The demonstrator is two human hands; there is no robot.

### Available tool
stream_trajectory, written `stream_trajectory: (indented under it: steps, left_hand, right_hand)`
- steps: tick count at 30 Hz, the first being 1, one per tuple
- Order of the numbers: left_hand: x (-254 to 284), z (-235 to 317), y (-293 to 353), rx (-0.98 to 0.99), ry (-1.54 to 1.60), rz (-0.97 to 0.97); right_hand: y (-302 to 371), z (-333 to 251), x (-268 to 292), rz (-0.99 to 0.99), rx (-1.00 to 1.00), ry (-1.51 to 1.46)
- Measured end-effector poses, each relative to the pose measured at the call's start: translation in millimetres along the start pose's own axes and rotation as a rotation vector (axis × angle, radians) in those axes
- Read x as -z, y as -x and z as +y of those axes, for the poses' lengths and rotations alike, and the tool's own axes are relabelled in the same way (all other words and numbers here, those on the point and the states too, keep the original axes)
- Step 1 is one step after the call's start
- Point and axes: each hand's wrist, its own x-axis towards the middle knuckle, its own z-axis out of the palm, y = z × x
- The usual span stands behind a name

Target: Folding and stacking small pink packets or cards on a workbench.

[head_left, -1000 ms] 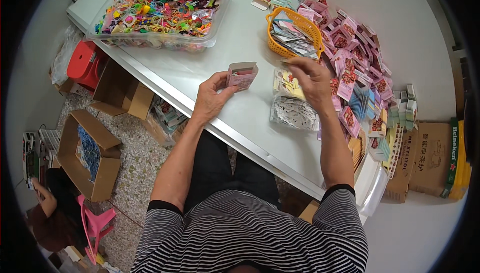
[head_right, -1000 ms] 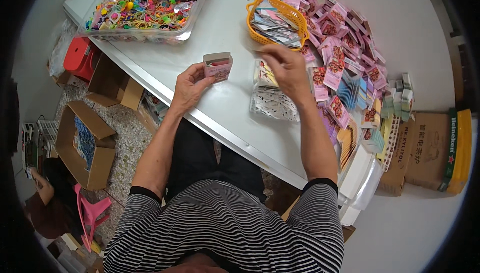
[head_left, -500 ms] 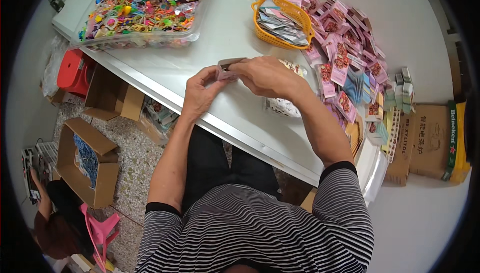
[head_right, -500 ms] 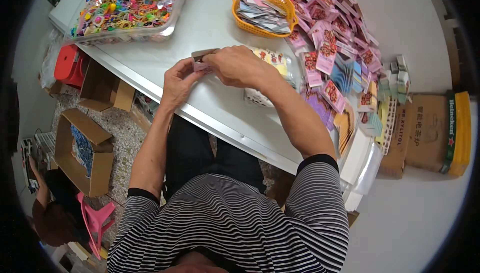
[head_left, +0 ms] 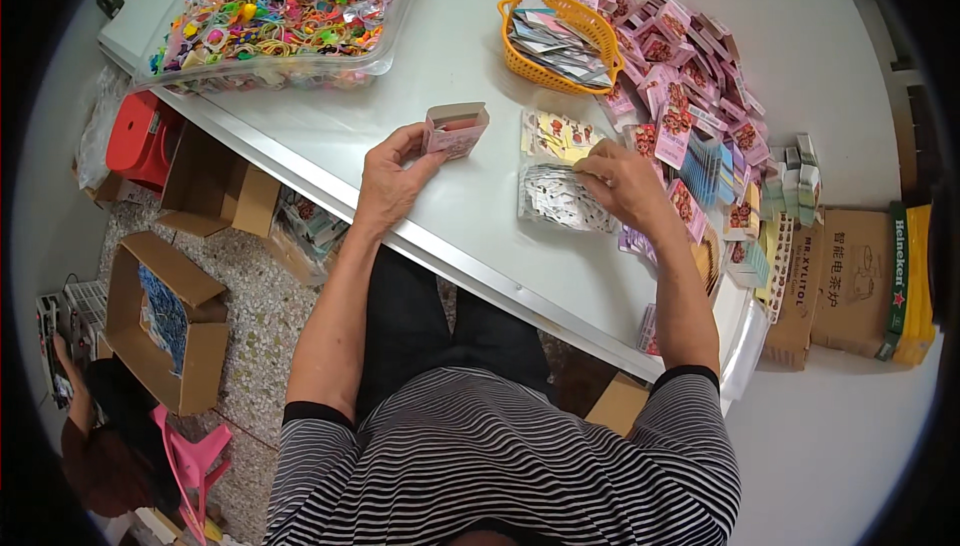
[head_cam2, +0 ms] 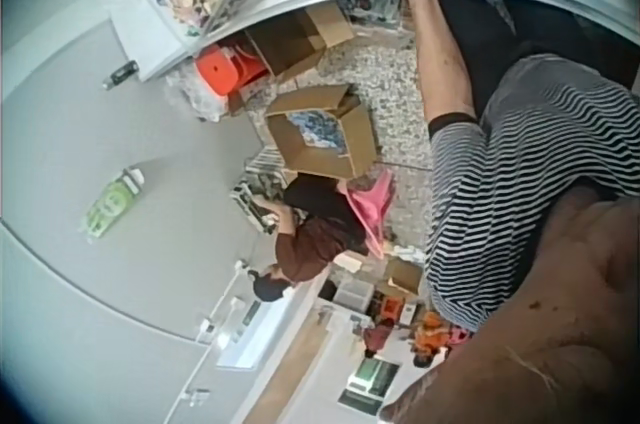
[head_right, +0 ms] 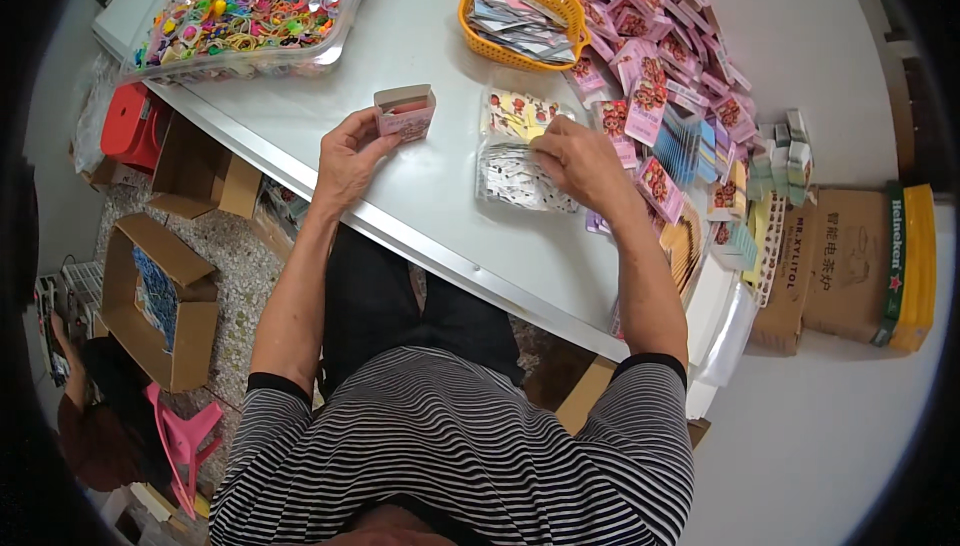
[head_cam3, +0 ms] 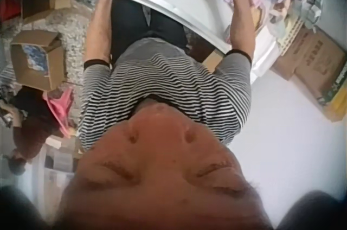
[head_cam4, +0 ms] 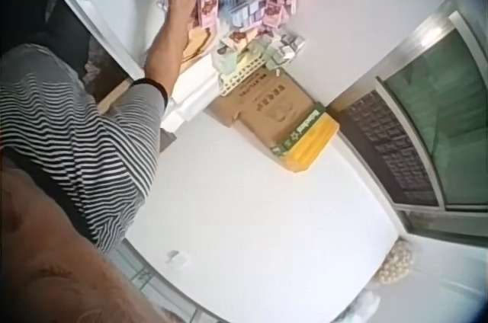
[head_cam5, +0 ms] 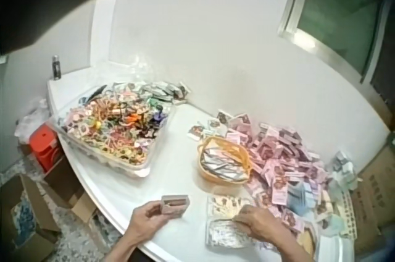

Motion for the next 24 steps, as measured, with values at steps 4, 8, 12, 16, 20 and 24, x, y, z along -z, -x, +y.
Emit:
stream_trajectory:
  steps: [4, 8, 12, 16, 20, 24]
  left_hand:
    - [-1, -2, -1, -0.001, -0.003, -0.008]
    - [-1, -1, 0, 0.009, -0.01, -0.004]
    - [-1, -2, -2, 0.012, 0.006, -0.012]
    - [0, -1, 0, 0.013, -0.011, -0.001]
    - [0, 0, -1, 0.01, 0.006, -0.005]
    - [0, -1, -2, 0.016, -0.002, -0.009]
  right_hand:
    - [0, -1, -19, 0.002, 0.023, 0.016]
    - [-4, 4, -35, 0.035, -0.005, 0.082]
    - [3, 13, -31, 0.127, 0.002, -0.061]
    - [11, 16, -24, 0.154, -0.18, -0.332]
    - [15, 25, -25, 0.193, -0.327, -0.604]
    - [12, 19, -28, 0.245, -0.346, -0.841]
